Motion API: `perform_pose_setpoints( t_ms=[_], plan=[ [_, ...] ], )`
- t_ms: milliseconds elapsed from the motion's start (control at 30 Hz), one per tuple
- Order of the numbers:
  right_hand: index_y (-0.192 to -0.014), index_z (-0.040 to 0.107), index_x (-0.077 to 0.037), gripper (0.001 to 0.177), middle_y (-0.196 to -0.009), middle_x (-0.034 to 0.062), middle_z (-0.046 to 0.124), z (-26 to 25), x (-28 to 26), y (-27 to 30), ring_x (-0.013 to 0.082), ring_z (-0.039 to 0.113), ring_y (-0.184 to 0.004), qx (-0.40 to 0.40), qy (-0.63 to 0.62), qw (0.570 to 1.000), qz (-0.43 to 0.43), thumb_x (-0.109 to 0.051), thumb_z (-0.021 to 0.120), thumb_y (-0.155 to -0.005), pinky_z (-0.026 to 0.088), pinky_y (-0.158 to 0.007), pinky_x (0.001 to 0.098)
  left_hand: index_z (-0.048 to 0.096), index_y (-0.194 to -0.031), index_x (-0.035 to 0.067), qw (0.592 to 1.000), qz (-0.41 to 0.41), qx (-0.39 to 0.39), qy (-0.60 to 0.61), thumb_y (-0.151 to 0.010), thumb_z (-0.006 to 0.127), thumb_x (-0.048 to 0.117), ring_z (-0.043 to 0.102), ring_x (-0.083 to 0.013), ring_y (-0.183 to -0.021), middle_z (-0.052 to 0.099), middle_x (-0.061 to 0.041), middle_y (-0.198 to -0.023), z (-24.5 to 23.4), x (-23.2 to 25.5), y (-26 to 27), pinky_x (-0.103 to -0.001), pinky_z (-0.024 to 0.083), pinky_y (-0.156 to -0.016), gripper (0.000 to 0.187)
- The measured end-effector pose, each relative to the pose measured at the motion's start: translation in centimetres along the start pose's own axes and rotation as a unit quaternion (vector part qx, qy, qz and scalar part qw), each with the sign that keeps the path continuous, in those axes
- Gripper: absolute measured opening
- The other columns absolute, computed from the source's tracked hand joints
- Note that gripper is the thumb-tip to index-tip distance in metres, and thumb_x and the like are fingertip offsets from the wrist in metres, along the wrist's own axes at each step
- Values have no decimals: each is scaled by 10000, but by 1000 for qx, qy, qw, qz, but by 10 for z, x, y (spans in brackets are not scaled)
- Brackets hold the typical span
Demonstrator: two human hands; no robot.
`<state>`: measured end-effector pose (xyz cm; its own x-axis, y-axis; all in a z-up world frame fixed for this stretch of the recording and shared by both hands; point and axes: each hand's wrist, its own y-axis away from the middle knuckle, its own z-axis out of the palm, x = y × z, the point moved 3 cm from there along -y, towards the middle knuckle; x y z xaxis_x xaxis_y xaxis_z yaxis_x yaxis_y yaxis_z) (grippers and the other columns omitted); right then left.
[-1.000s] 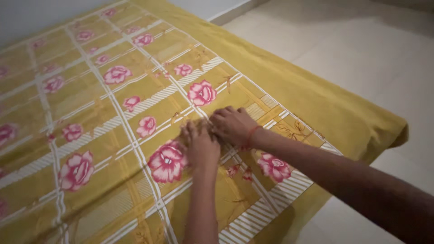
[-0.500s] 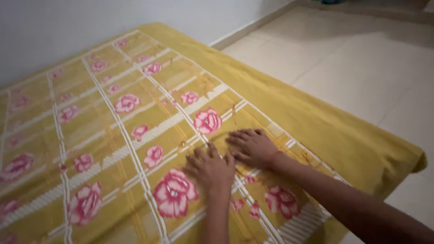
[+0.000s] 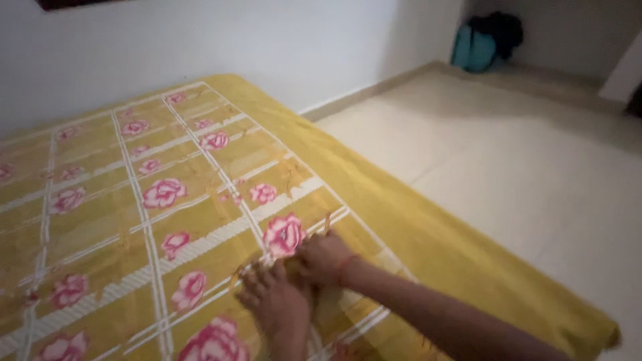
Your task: The person smooths and tucks the edges of a yellow floral bedsheet into the side of a wooden bed frame by hand.
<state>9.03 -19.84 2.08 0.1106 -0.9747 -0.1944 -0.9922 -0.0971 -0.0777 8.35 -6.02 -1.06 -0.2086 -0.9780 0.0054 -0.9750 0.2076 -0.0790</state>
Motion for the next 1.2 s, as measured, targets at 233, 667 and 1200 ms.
perform_pose_setpoints(
  t_ms=[233, 667, 1200],
  plan=[
    [-1145, 600, -108, 348, -1248, 143, 589, 12, 7, 9, 309, 501, -1252, 35, -66, 997, -17, -391, 496, -971, 377, -1065, 482, 327, -1567, 359, 996, -78, 41, 19, -938, 425, 662, 175, -399, -1552, 249, -130, -1682, 22, 8, -23, -674, 141, -1193, 705],
    [-1598, 265, -231, 657, -1696, 40, 130, 3, 3, -2, 332, 41, -1563, -44, 23, 994, 97, -446, 375, -987, 15, -1158, 768, 317, -1568, 268, 1000, -10, -4, 6, -938, 403, 644, 168, -408, -1535, 200, -26, -1695, -7, 3, -16, -710, 139, -1153, 738],
    [-1605, 226, -353, 735, -1706, -20, 130, -22, 90, 28, 226, 87, -1573, -23, 50, 993, 108, -682, 341, -958, 13, -1228, 645, 280, -1564, 118, 984, 153, -2, 93, -1012, 409, 473, 147, -236, -1562, 208, -73, -1675, -15, 62, 4, -610, 104, -1227, 669]
  ],
)
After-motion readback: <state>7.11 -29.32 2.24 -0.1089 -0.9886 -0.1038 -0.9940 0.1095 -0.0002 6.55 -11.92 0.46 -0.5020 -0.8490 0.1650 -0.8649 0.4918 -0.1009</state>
